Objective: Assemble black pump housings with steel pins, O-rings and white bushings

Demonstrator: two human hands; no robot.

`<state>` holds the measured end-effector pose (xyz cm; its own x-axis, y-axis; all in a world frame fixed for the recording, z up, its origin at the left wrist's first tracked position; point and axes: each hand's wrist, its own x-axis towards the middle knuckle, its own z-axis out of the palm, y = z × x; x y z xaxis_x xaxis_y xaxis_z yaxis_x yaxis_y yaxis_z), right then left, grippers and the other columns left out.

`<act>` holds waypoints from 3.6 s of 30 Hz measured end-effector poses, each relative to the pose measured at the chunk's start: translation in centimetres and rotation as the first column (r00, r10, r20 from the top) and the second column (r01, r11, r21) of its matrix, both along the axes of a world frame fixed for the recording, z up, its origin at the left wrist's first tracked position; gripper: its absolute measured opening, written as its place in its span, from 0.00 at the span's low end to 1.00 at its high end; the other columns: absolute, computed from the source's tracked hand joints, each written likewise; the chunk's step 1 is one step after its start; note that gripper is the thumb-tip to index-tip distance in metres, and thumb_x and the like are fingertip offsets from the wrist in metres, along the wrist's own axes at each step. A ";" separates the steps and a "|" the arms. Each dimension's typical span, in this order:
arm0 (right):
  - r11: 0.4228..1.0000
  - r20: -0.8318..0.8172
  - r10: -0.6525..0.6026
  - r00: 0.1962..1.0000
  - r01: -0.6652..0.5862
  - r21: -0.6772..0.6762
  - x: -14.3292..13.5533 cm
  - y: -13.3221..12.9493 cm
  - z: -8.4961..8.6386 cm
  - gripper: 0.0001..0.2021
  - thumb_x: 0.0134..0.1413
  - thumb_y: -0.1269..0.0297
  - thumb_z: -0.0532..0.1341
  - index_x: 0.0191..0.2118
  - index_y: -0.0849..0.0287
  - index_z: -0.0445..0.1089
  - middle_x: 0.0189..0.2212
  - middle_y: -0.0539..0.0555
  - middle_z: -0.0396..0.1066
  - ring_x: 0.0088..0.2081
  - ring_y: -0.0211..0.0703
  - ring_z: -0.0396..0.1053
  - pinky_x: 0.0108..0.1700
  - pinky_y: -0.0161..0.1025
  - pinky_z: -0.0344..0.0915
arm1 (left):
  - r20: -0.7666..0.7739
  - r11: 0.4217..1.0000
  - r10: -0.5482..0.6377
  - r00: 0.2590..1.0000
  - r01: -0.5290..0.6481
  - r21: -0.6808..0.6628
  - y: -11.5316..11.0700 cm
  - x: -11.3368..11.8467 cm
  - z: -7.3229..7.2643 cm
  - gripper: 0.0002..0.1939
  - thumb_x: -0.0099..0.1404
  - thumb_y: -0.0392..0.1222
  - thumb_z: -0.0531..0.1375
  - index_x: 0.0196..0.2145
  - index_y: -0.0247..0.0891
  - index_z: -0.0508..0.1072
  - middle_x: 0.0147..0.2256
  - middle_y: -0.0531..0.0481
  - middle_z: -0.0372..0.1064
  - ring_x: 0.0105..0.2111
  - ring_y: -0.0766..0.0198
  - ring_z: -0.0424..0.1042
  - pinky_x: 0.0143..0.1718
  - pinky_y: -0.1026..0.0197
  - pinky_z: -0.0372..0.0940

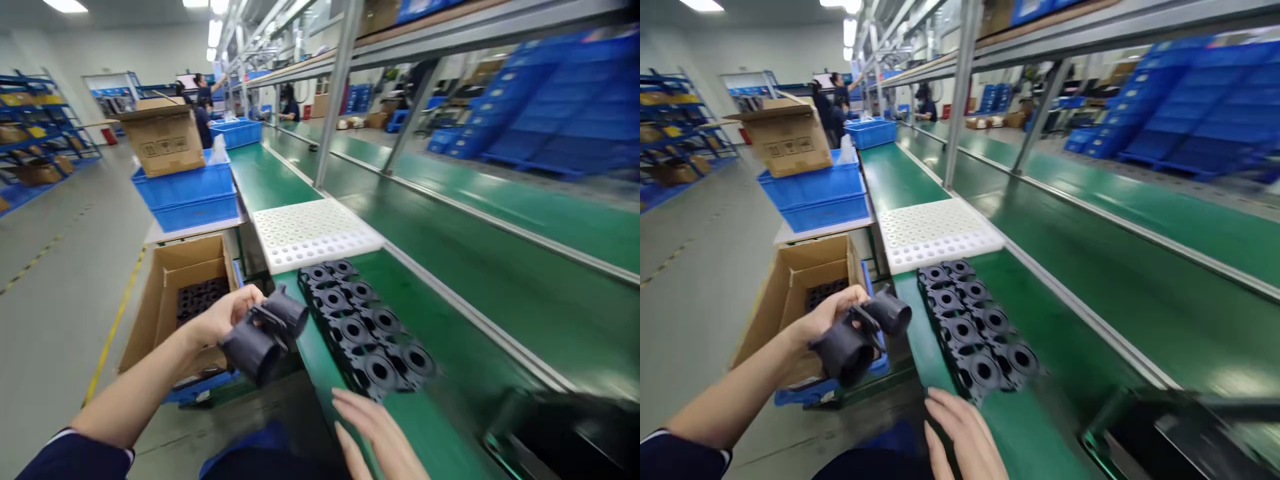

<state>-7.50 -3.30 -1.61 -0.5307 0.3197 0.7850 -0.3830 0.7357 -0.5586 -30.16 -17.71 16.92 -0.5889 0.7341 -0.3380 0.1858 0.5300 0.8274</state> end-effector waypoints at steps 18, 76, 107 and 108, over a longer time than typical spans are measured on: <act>0.882 0.265 -0.445 0.855 0.470 -0.037 13.9 4.7 0.9 0.09 0.67 0.67 0.56 0.34 0.57 0.68 0.35 0.53 0.73 0.47 0.45 0.72 0.47 0.40 0.68 | 0.566 0.979 -0.202 0.799 0.163 0.119 11.3 17.6 -14.0 0.34 0.40 0.42 0.78 0.38 0.41 0.63 0.44 0.56 0.69 0.36 0.82 0.69 0.35 0.80 0.67; 0.867 0.536 -0.425 0.730 0.499 0.008 18.3 5.3 -6.5 0.15 0.67 0.67 0.58 0.58 0.57 0.64 0.58 0.58 0.66 0.60 0.57 0.60 0.56 0.60 0.65 | -0.691 0.319 -0.473 -0.546 0.625 -0.713 13.5 14.8 -11.9 0.29 0.63 0.41 0.57 0.62 0.51 0.59 0.65 0.59 0.58 0.67 0.64 0.60 0.67 0.53 0.72; 0.997 0.298 -0.031 0.954 0.052 -0.061 7.3 11.9 -5.8 0.23 0.65 0.81 0.47 0.61 0.59 0.62 0.63 0.59 0.63 0.69 0.44 0.53 0.70 0.58 0.54 | -0.852 0.434 -0.401 -0.336 0.750 -0.500 10.5 10.0 -15.3 0.30 0.59 0.42 0.63 0.59 0.48 0.64 0.67 0.56 0.55 0.67 0.67 0.61 0.71 0.59 0.71; 0.996 0.300 -0.033 0.953 0.055 -0.065 7.3 11.8 -5.7 0.24 0.65 0.81 0.47 0.61 0.59 0.62 0.63 0.59 0.62 0.69 0.44 0.53 0.70 0.58 0.54 | -0.853 0.428 -0.401 -0.335 0.754 -0.498 10.6 10.1 -15.2 0.30 0.59 0.42 0.63 0.59 0.47 0.65 0.67 0.56 0.55 0.67 0.67 0.62 0.71 0.59 0.71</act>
